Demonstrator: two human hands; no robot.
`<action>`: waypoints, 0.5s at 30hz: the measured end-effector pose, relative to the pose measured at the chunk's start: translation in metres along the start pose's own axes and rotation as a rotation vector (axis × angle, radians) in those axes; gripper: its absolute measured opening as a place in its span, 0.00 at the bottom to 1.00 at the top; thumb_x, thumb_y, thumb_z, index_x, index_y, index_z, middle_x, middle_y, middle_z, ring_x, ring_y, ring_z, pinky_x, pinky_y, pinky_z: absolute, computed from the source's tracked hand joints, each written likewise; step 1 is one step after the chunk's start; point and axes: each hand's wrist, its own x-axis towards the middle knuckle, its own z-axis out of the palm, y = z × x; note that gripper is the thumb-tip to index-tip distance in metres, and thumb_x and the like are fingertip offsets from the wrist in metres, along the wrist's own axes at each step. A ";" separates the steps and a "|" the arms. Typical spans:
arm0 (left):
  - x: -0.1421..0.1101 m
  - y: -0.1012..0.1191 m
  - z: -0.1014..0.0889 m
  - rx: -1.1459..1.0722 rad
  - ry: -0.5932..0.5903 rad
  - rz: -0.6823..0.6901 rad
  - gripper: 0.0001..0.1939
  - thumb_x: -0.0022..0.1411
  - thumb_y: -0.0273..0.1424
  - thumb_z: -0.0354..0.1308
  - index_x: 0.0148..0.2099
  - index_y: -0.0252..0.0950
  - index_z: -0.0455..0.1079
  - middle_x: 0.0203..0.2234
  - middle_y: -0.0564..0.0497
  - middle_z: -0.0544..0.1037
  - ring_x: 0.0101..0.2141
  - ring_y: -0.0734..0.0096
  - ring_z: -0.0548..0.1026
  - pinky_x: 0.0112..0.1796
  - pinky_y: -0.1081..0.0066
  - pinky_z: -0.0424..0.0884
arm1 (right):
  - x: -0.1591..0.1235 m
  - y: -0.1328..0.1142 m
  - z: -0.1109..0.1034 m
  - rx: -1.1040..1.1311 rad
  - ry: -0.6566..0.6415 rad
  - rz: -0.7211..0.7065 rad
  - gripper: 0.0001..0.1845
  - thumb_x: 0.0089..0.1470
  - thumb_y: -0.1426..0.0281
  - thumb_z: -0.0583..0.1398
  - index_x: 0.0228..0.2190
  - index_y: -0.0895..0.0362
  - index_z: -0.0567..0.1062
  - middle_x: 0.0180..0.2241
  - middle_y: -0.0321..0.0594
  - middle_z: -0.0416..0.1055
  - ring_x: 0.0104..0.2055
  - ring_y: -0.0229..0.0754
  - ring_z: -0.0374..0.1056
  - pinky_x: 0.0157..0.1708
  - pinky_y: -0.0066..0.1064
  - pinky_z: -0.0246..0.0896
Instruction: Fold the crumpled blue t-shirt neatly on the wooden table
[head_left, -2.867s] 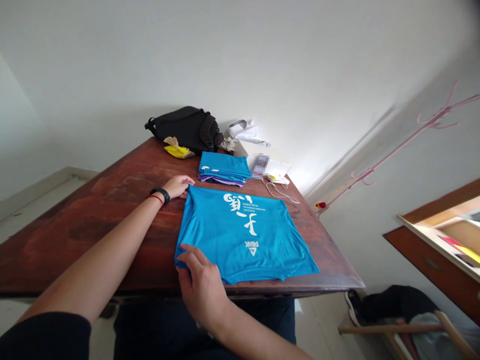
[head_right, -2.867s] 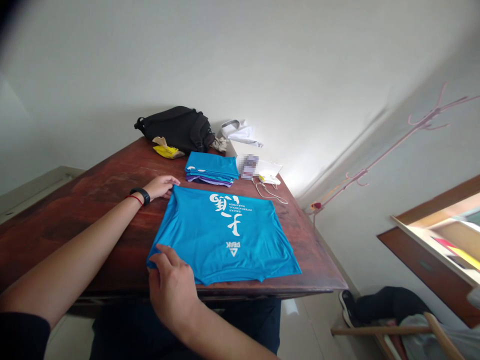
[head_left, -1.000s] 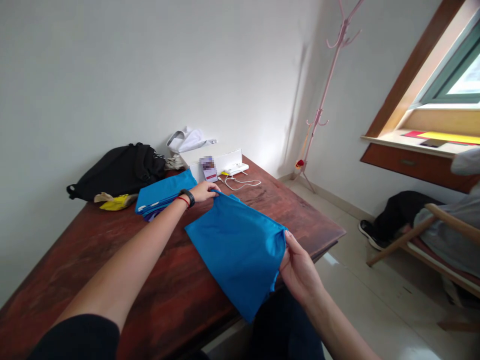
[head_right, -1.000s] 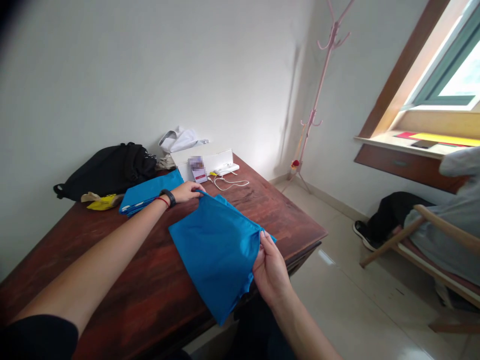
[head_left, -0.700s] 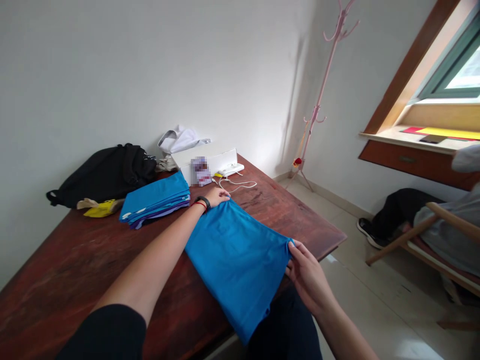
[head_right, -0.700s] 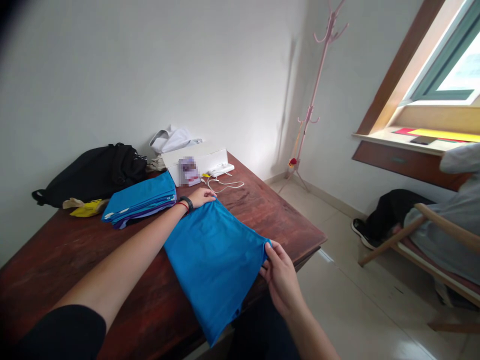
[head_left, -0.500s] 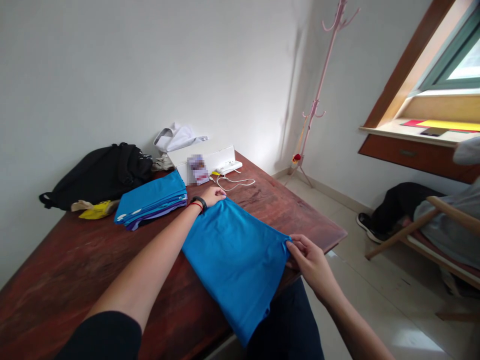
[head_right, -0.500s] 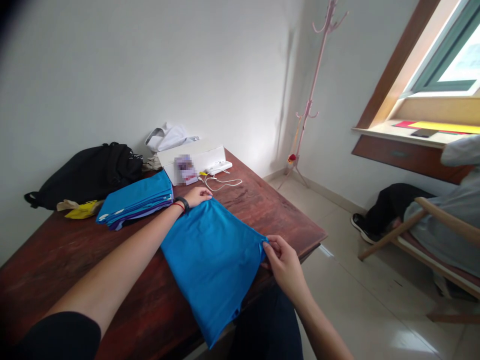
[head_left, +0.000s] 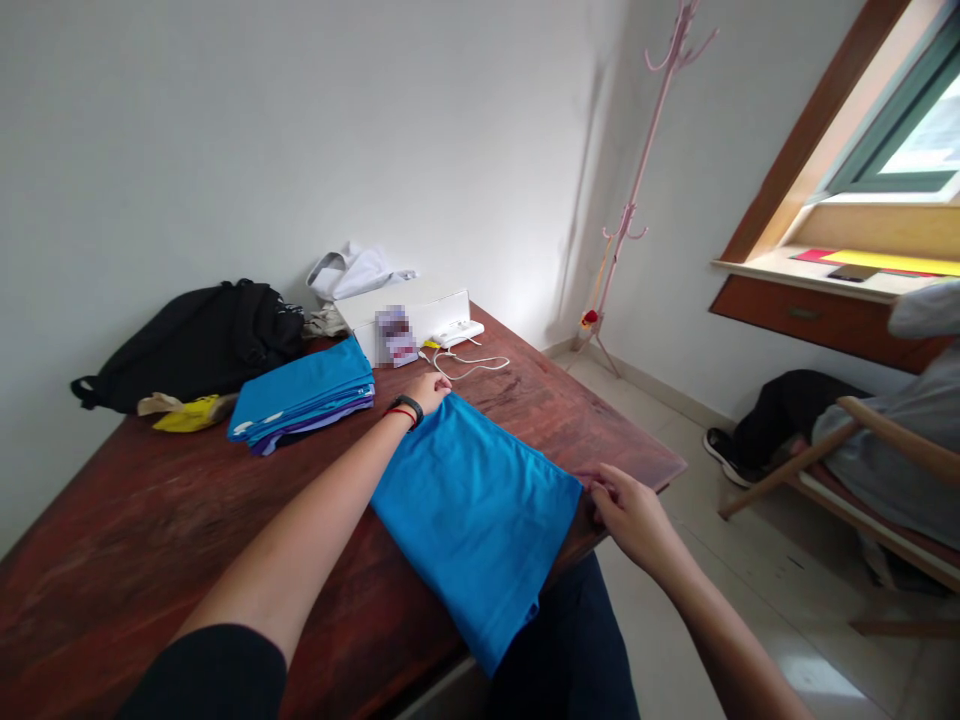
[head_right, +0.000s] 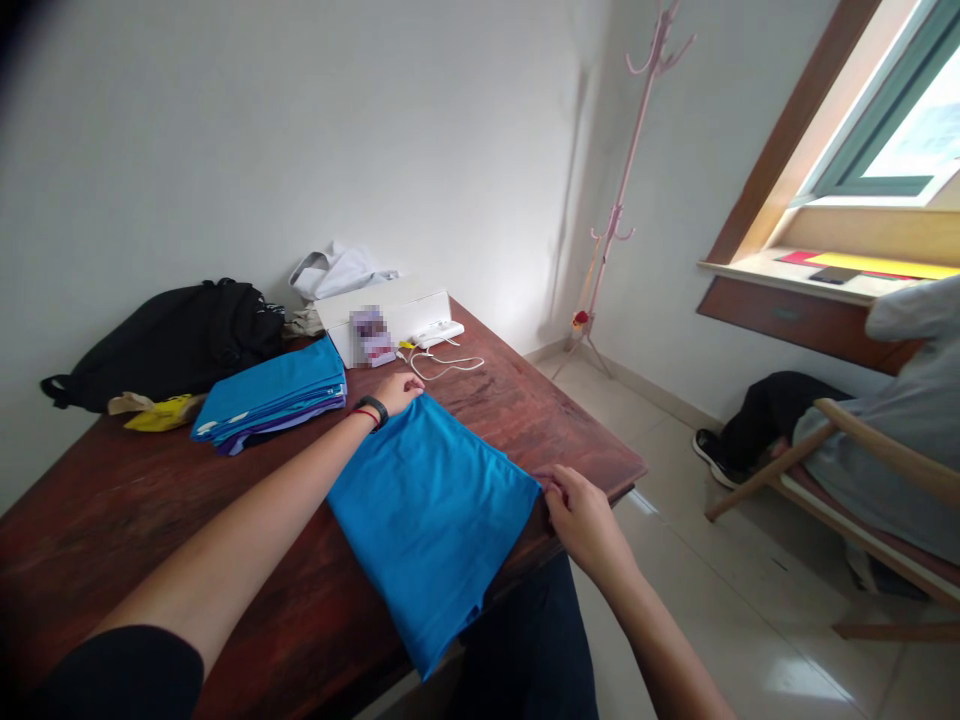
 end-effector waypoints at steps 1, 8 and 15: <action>0.000 0.000 -0.001 -0.003 0.003 0.003 0.05 0.59 0.27 0.61 0.38 0.36 0.77 0.34 0.48 0.81 0.36 0.64 0.78 0.40 0.69 0.73 | 0.000 0.001 0.000 0.037 -0.005 0.042 0.19 0.61 0.61 0.50 0.42 0.54 0.77 0.27 0.37 0.75 0.24 0.42 0.71 0.30 0.32 0.65; -0.002 0.001 -0.012 -0.045 0.027 0.048 0.06 0.61 0.29 0.60 0.40 0.36 0.77 0.35 0.48 0.81 0.37 0.65 0.78 0.40 0.70 0.73 | 0.013 -0.005 -0.001 -0.057 -0.065 0.085 0.19 0.55 0.52 0.59 0.36 0.54 0.78 0.29 0.39 0.78 0.29 0.45 0.73 0.30 0.32 0.62; -0.003 0.000 -0.015 -0.074 0.107 0.087 0.05 0.61 0.28 0.60 0.39 0.36 0.77 0.36 0.49 0.81 0.38 0.65 0.78 0.42 0.68 0.73 | 0.023 -0.007 -0.004 -0.115 -0.087 0.036 0.16 0.56 0.57 0.58 0.28 0.54 0.78 0.28 0.40 0.78 0.32 0.47 0.73 0.32 0.33 0.60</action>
